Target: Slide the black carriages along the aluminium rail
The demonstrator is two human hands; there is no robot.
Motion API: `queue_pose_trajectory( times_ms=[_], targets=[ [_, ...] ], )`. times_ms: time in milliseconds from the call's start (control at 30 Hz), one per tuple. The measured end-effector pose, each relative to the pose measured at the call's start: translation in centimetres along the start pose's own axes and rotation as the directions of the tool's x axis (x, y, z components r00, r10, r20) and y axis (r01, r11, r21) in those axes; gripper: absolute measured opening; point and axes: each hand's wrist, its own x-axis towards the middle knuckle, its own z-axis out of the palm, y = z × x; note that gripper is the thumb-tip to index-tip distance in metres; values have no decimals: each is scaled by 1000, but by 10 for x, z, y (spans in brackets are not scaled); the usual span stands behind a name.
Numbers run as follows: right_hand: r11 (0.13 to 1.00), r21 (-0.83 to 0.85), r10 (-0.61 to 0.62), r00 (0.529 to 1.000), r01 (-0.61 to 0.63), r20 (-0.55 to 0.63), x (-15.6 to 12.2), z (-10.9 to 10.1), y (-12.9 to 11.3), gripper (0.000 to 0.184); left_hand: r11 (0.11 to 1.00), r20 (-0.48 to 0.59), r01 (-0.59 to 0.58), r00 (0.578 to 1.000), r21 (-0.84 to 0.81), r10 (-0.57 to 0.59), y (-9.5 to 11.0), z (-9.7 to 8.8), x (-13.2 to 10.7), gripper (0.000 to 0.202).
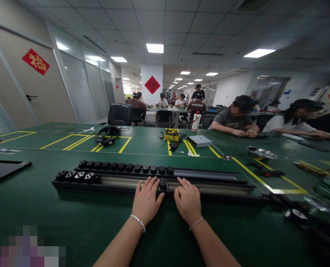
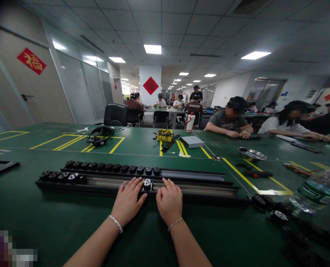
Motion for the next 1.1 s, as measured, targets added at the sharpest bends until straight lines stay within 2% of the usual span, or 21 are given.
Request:
queue_pose_trajectory(
  times_ms=[167,300,533,733,1100],
  targets=[
    [999,31,12,1000,-11,-21,0,1,0,24,1000,30,-2,1000,4,2,1,2,2,46],
    [1000,5,2,999,-2,-37,0,2,0,32,1000,51,-11,999,26,10,0,2,5,51],
    [998,1,-67,997,67,40,0,2,-11,39,999,83,-18,996,37,15,2,3,7,53],
    [998,-8,-62,995,63,84,1,0,-15,38,998,69,-29,997,51,26,2,5,5,53],
    [995,-27,-89,990,93,110,-1,0,-15,38,998,85,-35,996,44,32,6,10,6,55]
  ],
)
